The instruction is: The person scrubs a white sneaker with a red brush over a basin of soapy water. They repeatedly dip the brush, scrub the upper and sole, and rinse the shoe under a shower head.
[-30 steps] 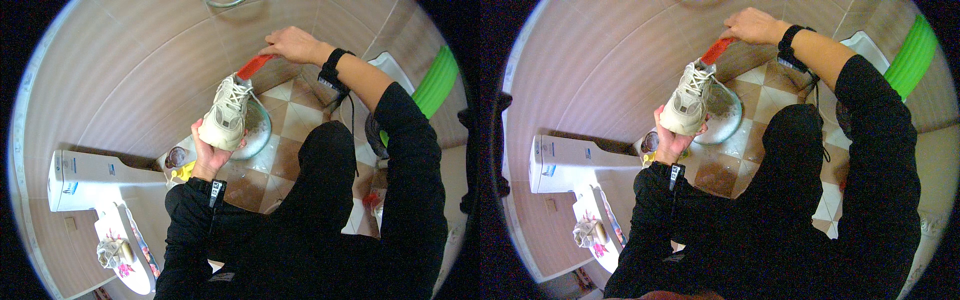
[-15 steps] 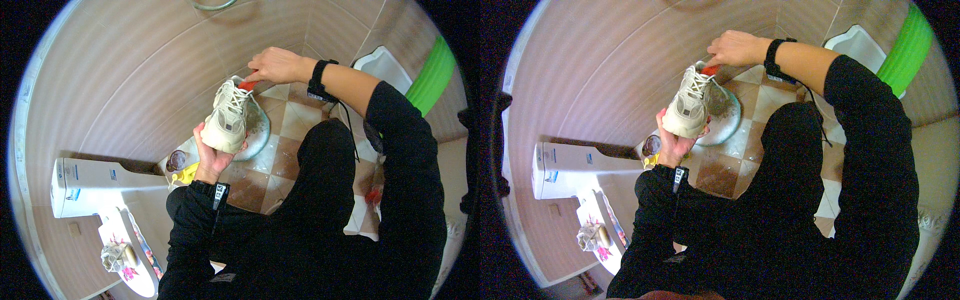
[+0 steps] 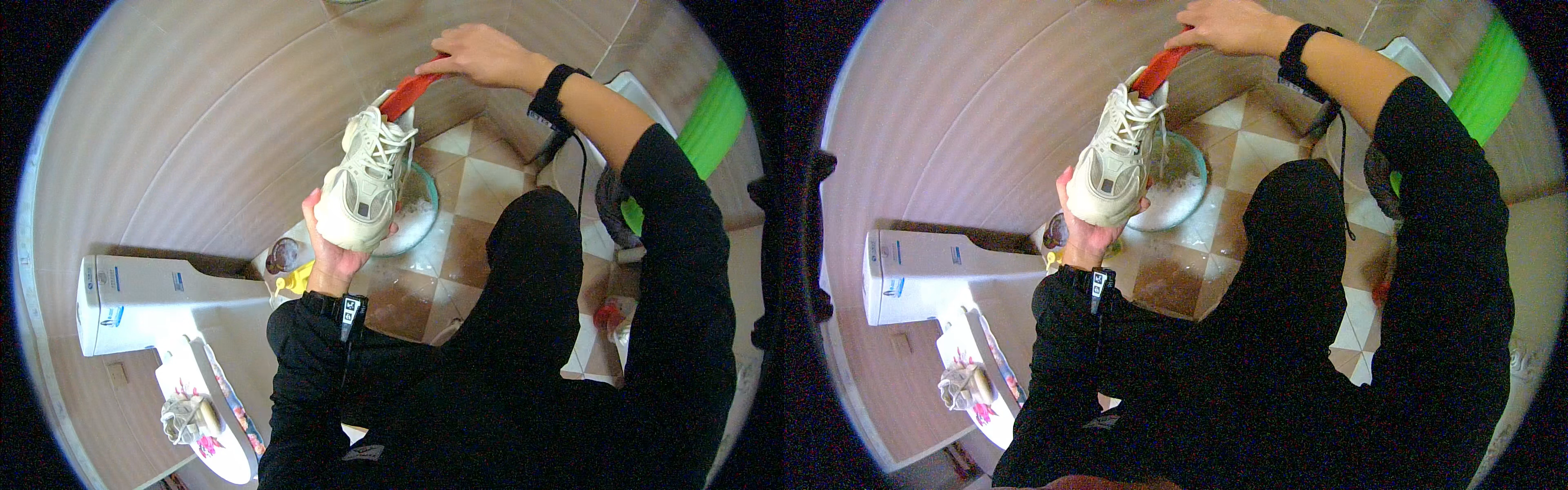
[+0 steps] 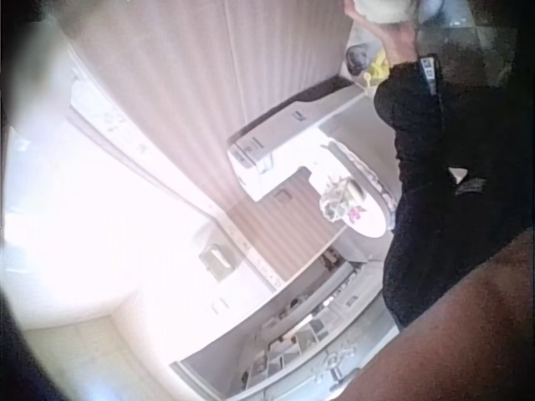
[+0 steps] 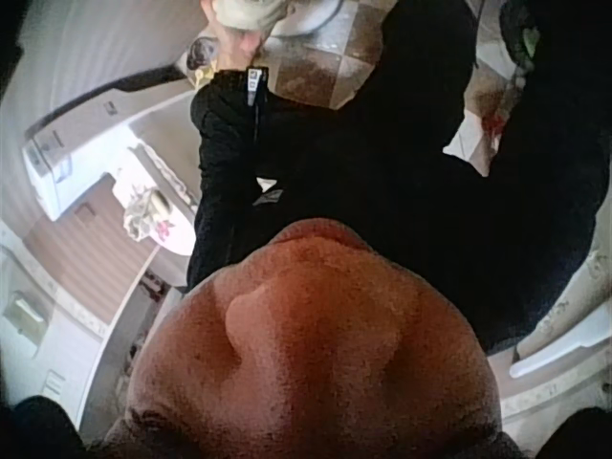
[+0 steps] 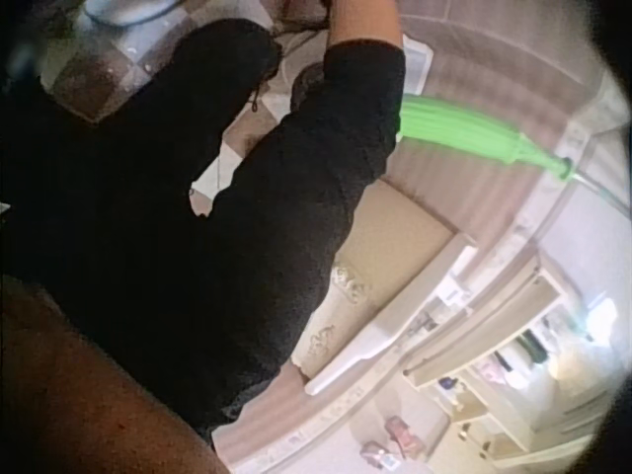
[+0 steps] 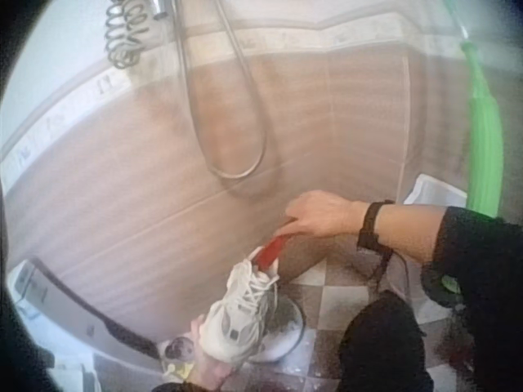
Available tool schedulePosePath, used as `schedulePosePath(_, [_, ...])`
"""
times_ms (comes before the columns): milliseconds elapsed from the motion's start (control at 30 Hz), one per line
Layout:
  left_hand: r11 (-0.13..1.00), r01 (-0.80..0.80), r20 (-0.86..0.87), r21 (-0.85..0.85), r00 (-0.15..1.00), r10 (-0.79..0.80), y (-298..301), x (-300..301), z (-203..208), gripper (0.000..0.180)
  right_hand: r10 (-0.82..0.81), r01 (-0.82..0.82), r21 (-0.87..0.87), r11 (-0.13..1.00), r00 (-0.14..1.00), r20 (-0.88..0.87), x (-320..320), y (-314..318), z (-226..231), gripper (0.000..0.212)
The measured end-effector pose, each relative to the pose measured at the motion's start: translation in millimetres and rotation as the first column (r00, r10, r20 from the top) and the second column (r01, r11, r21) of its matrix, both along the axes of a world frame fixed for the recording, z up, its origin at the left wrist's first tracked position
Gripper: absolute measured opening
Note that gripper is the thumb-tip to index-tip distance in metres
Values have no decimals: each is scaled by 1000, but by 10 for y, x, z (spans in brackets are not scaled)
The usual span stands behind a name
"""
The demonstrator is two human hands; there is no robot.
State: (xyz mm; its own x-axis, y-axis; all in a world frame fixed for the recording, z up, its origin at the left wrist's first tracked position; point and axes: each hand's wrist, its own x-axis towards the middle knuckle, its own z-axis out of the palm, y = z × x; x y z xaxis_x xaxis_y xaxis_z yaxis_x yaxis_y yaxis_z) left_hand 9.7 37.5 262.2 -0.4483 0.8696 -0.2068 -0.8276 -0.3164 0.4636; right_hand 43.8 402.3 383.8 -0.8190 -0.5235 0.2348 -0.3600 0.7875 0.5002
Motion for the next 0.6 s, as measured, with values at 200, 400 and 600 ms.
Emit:
schedulePosePath(200, [998, -39, -3, -50, 999, 39, -5, 9, 17, 77, -45, 50, -71, 996, 997, 66, 36, 82, -18, 44])
schedulePosePath(400, [999, -41, 39, -18, 998, 42, -14, 22, -50, 76, -16, 15, -18, 1000, 997, -80, 190, 82, -127, 46])
schedulePosePath(600, [1000, 3, 56, -14, 998, -3, -11, 6, -2, 77, 147, -141, -122, 982, 988, 39, -179, -296, -508, 37])
